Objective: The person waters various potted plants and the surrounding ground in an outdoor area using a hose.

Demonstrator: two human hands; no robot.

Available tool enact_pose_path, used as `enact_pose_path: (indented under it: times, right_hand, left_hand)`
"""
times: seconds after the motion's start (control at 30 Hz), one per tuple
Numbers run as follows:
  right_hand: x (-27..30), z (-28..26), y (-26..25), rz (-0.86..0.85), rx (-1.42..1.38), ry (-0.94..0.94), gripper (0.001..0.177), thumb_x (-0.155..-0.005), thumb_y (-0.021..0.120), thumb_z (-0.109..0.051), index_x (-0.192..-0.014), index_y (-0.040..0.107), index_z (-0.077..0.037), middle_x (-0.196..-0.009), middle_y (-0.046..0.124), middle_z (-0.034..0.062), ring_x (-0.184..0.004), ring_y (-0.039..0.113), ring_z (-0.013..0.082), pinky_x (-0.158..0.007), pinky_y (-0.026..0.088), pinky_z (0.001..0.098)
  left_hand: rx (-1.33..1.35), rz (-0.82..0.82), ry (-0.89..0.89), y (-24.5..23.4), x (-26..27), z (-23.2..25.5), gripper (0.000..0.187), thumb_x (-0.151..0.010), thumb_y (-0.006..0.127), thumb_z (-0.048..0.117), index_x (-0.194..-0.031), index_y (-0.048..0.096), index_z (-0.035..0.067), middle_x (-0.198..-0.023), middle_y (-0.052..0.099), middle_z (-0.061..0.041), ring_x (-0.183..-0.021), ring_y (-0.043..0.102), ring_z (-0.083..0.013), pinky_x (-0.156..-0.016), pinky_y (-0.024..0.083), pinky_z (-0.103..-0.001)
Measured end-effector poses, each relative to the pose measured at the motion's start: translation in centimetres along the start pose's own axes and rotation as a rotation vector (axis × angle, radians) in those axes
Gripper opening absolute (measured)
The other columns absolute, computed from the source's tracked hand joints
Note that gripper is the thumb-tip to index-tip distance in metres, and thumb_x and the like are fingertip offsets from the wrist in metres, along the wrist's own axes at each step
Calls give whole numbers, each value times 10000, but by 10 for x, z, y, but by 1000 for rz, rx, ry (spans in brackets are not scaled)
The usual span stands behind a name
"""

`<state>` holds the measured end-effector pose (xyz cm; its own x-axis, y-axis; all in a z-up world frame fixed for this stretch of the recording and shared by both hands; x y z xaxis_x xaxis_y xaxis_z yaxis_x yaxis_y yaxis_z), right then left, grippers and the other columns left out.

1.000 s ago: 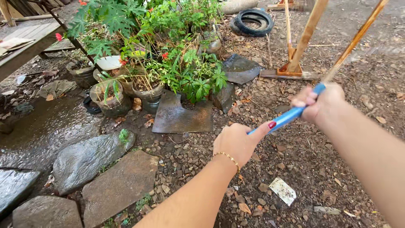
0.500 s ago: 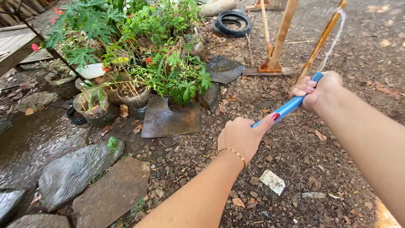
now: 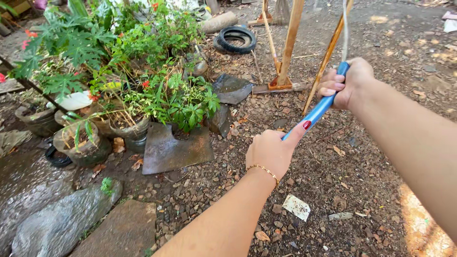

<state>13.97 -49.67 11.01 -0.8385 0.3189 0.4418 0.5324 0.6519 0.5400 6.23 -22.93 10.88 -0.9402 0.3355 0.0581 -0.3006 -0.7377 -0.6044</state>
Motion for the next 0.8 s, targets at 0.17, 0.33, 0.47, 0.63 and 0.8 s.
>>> enact_pose_path:
  times: [0.17,0.33,0.47,0.63,0.8]
  right_hand:
    - [7,-20,-26,36,-41,-82,413,-1009,291,-413,-699,408,-167,-510,309,-71,-419,251,78,-429,233,285]
    - [24,-24,-67,203,-225,-159,434,-1014,296,-455,-683,359,-182,-514,305,-60,-425,264,87,-434,232,295]
    - [44,-12,-94,381,-377,-232,475,-1004,287,-491,-680,378,-155,-514,332,-40,-425,281,100,-443,252,300]
    - [32,-26,-40,29,-29,-111,469,-1012,276,-496,-706,417,-171,-519,293,-86,-422,250,78,-426,222,296]
    - [34,-28,-30,134,-63,-166,435,-993,314,-486,-700,400,-175,-522,304,-71,-428,264,87,-445,255,297]
  left_hand:
    - [-2,-67,41,12,-2,13,744,-847,522,764,-744,784,75,-704,719,-161,-726,713,-346,-713,545,-474]
    - [5,-118,26,25,-1,21,748,-837,521,775,-752,779,78,-712,721,-153,-737,724,-339,-720,553,-468]
    - [-27,-130,66,31,1,22,752,-838,503,789,-767,783,95,-732,719,-141,-745,714,-337,-718,548,-473]
    - [-10,-121,40,32,7,16,778,-837,473,803,-750,783,95,-734,728,-145,-741,722,-341,-721,549,-473]
    - [-14,-78,46,23,3,18,787,-842,460,812,-760,791,101,-742,726,-145,-755,709,-341,-732,543,-479]
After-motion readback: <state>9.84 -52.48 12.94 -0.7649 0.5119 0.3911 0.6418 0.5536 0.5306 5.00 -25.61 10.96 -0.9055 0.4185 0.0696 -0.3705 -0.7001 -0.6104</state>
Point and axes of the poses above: each hand's wrist, its own x-axis away from the middle knuckle, its own y-axis out of the palm, z = x × y, the point moved 8 cm from there along -x, towards the middle knuckle
